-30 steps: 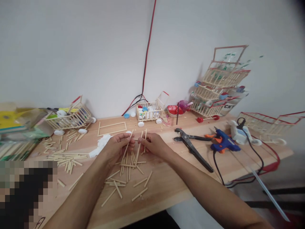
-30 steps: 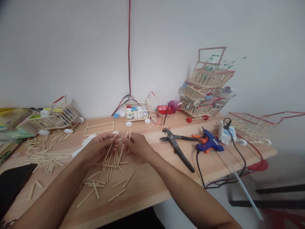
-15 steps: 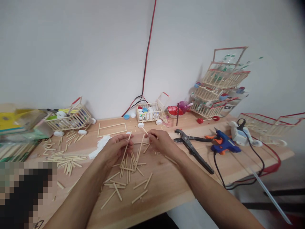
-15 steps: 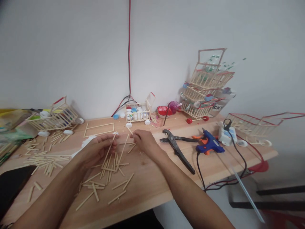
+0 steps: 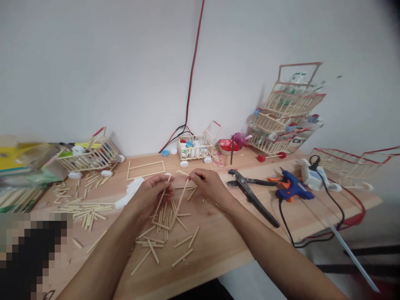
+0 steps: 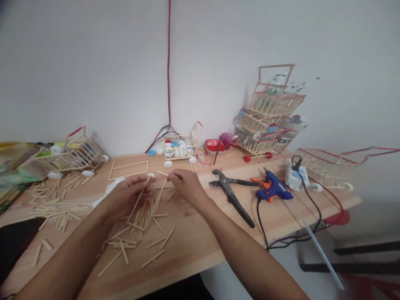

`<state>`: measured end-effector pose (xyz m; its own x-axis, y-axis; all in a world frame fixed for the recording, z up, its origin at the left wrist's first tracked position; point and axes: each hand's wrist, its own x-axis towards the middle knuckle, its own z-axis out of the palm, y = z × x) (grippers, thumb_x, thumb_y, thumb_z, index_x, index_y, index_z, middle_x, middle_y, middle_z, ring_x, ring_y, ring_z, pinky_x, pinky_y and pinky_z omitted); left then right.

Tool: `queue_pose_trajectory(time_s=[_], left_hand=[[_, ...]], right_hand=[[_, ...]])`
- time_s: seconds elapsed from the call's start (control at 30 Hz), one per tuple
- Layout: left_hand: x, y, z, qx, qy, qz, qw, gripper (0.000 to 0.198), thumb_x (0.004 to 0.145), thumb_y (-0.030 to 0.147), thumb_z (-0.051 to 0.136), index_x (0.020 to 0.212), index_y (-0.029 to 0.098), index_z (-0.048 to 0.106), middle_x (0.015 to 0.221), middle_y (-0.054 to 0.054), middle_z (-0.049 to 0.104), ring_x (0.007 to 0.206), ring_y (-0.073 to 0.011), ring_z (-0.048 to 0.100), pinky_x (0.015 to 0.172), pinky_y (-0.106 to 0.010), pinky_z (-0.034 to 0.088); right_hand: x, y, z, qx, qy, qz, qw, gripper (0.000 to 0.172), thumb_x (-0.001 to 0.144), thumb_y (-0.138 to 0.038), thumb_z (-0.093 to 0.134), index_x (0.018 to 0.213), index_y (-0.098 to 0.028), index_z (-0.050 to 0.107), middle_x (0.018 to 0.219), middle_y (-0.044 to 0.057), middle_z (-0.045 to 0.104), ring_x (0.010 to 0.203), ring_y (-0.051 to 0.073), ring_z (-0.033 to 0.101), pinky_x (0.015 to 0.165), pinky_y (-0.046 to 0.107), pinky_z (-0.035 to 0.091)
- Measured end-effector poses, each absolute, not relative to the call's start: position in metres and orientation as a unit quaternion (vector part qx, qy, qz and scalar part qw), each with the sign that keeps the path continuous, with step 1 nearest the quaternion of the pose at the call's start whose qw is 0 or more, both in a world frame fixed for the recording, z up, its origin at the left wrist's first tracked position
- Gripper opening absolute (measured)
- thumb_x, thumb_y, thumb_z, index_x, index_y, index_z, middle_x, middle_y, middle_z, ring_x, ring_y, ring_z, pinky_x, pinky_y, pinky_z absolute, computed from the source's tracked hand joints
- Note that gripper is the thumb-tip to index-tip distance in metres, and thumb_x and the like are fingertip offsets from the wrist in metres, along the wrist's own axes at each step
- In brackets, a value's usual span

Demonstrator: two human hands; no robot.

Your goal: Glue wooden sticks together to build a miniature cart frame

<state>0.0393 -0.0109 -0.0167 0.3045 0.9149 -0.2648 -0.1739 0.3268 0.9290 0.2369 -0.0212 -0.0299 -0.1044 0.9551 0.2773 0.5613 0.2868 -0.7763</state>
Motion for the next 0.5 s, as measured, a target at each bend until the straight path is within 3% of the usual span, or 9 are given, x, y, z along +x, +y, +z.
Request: queue_pose_trajectory(time_s=[0.17, 0.3, 0.5], left_hand=[[0.0409, -0.012, -0.0174, 0.423, 0.443, 0.397, 0.684, 0.026, 0.061, 0.023, 0.076, 0.082, 0.013, 0.063, 0.067, -0.002, 0.065, 0.056, -0.0108, 0.058, 0.054, -0.022, 0.049], [0.0424, -0.0132, -0.0151, 0.424, 0.438, 0.404, 0.682, 0.033, 0.061, 0.028, 0.078, 0.087, 0.013, 0.066, 0.062, 0.0, 0.062, 0.052, -0.0091, 0.055, 0.051, -0.02, 0.046], [0.0415, -0.0129, -0.0124, 0.39, 0.453, 0.422, 0.682, 0.032, 0.064, 0.024, 0.076, 0.092, 0.012, 0.066, 0.059, 0.002, 0.06, 0.049, -0.0077, 0.055, 0.049, -0.018, 0.045]], right_hand=[[0.2344, -0.022, -0.0291, -0.539, -0.695, 0.256, 0.401, 0.026, 0.088, -0.026, 0.046, 0.08, -0.015, 0.069, 0.07, -0.001, 0.063, 0.066, 0.011, 0.052, 0.06, 0.02, 0.033], [0.2343, -0.0224, -0.0295, -0.548, -0.691, 0.242, 0.405, 0.024, 0.087, -0.024, 0.047, 0.079, -0.016, 0.068, 0.078, 0.001, 0.067, 0.072, 0.012, 0.056, 0.065, 0.021, 0.035], [0.2421, -0.0204, -0.0354, -0.597, -0.708, 0.161, 0.341, 0.023, 0.088, -0.023, 0.047, 0.077, -0.018, 0.066, 0.08, 0.003, 0.067, 0.075, 0.014, 0.056, 0.066, 0.023, 0.033]])
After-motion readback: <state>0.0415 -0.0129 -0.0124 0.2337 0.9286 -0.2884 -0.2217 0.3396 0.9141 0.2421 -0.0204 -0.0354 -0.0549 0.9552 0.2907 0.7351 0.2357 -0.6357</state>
